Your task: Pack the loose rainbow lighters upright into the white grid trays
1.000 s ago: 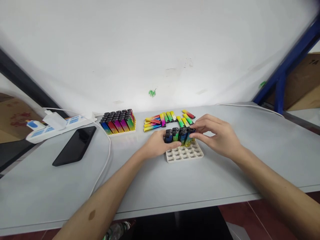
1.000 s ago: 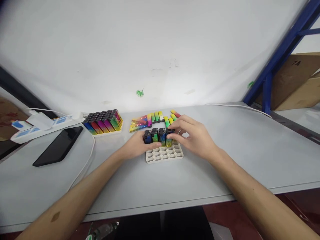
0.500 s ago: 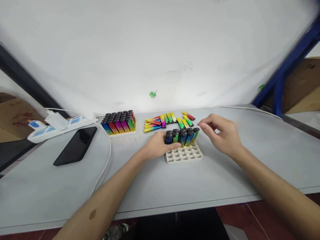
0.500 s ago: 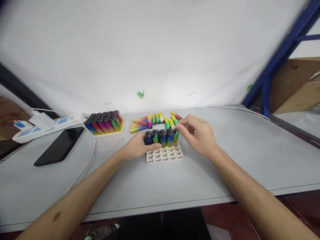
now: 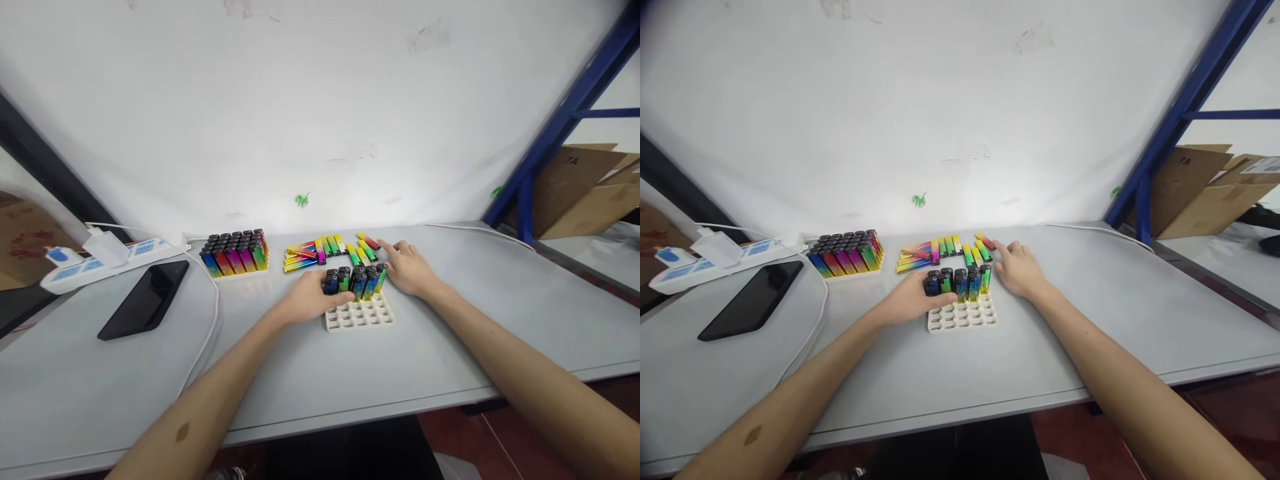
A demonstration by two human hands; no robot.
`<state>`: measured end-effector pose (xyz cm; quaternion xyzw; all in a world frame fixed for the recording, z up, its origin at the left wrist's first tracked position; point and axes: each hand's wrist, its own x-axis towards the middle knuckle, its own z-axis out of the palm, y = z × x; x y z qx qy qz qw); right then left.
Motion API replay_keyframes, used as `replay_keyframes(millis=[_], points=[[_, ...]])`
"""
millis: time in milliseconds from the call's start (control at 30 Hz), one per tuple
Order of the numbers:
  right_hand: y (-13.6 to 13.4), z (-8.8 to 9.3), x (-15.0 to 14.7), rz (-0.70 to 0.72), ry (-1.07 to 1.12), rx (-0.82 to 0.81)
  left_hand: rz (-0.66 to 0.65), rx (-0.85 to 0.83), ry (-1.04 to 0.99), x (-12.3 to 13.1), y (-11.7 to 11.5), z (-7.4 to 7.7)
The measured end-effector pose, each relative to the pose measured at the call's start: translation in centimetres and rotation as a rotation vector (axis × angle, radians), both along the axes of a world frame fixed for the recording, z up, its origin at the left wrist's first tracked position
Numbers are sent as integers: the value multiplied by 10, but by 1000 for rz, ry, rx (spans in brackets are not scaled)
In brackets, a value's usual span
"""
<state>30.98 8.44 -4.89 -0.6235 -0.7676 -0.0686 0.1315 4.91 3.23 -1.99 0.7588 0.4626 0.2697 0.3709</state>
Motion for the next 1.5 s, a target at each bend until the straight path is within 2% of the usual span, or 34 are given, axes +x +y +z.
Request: replay_keyframes(millis=[167,333,467,600,700,800,933,1067,1133,1233,1367,1500], points=[[0,4,-1,18,-28,-39,-1,-13,0,0,1,-2],[-1,6,-3,-110,117,-54,15,-31,-1,-2,1,-3],[-2,7,-5,-202,144,-15,4,-55,-1,-2,0,0],[-3,6,0,-243,130,-36,13,-70,12,0,-1,2],[-4,8,8,-255,220,-35,14,-56,10,1,-1,2],[-6,15,15,-245,396,44,-17,4,-3,-1,-1,3],[-9,26,17,-198,740,120,-47,32,3,-4,0,4],[-12,29,13,-77,1082,78,-61,26,-14,-6,1,5],[-13,27,12,-36,1140,48,-52,31,-13,-5,0,5],[-14,23,12,-24,1115,35,-29,22,-28,-3,-2,6],[-13,23,12,-18,1139,-67,5,33,-32,-1,-4,7],[-16,28,8,-7,1270,-153,1,60,-14,-2,-3,6]])
